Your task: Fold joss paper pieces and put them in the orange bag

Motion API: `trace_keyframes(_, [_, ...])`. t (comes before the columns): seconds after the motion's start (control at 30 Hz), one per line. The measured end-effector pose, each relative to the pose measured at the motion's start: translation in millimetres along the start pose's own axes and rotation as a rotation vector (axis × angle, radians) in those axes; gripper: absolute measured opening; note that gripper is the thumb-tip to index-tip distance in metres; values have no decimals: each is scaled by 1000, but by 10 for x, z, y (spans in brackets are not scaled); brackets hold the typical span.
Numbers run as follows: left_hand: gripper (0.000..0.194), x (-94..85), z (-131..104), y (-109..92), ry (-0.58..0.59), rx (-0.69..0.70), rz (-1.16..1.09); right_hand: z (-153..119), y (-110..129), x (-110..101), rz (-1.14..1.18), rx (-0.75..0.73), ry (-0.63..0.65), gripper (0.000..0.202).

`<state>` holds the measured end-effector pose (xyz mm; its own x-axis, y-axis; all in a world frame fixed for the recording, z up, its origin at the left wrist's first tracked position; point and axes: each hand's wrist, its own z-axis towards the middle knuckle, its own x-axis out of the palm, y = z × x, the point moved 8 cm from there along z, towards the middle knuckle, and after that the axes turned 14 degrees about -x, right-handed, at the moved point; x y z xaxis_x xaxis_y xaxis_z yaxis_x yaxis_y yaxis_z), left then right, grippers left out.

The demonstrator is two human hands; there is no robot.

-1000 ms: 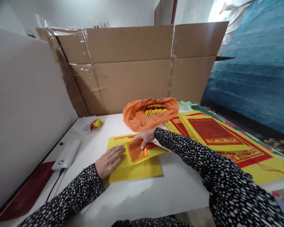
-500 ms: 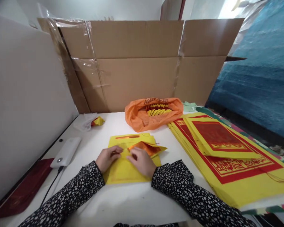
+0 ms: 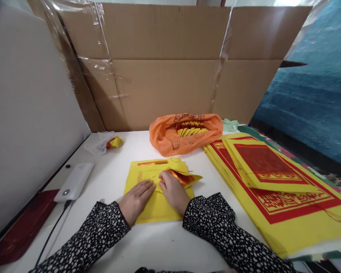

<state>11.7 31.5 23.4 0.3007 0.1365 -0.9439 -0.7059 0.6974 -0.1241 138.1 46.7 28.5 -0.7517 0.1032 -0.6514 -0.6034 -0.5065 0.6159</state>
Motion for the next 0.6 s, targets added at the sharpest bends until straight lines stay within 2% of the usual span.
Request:
trace_keyframes(0.27, [39,65,-10,-67,5,15,11,17,57,15,-72,-88,48,16])
trace_keyframes(0.6, [40,88,-16,-71,10,24,7,42,47,8,-87,-75,53,16])
